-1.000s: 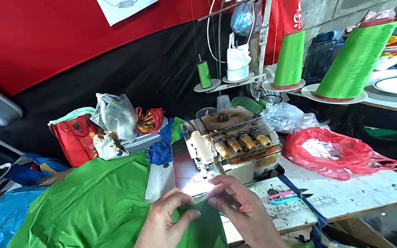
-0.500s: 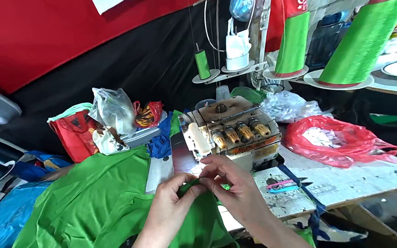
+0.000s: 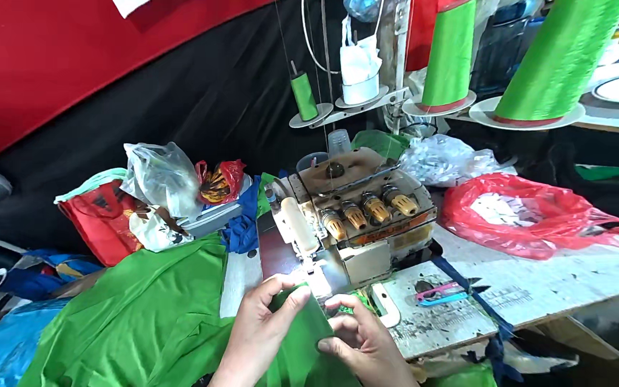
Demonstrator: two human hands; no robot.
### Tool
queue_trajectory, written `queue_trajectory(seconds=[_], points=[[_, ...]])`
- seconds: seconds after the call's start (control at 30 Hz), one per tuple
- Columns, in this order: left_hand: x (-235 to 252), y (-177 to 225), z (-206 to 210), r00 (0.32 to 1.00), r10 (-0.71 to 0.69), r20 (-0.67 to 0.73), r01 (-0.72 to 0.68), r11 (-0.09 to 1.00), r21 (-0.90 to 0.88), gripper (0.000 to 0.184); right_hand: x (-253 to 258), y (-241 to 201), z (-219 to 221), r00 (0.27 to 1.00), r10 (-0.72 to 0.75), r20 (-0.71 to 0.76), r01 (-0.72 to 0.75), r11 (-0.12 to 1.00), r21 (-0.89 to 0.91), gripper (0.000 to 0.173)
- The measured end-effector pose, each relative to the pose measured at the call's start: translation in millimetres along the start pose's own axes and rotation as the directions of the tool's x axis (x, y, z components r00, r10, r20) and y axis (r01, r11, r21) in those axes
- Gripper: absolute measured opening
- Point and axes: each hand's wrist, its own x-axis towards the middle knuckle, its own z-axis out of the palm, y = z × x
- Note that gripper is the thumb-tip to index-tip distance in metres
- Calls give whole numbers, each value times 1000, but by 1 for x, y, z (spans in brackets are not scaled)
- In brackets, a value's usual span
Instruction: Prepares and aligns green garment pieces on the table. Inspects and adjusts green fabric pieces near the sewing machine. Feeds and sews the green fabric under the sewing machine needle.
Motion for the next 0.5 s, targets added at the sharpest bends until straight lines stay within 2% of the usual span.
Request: queue_trajectory(seconds=[0.13, 0.27, 0.37, 0.43, 0.5], points=[[7, -11, 9, 993, 89, -83, -73, 981, 182, 18, -4, -2, 3, 997, 20, -70, -26, 996, -83, 45], [13, -25, 18, 978, 162, -130, -109, 933, 343, 20, -17, 3, 2, 996, 76, -49, -82, 988, -133, 41], [16, -38, 26, 965, 208, -158, -123, 895, 428, 19, -21, 12, 1, 1000, -4, -25, 0, 984, -176, 31], [16, -45, 34, 935, 262, -240, -116, 863, 491, 17, -23, 15, -1, 998, -62, 3, 62, 976, -209, 22], [16, -47, 39, 879, 358, -316, -123, 809, 574, 32, -21, 17, -4, 992, -113, 54, 122, 972, -202, 15]])
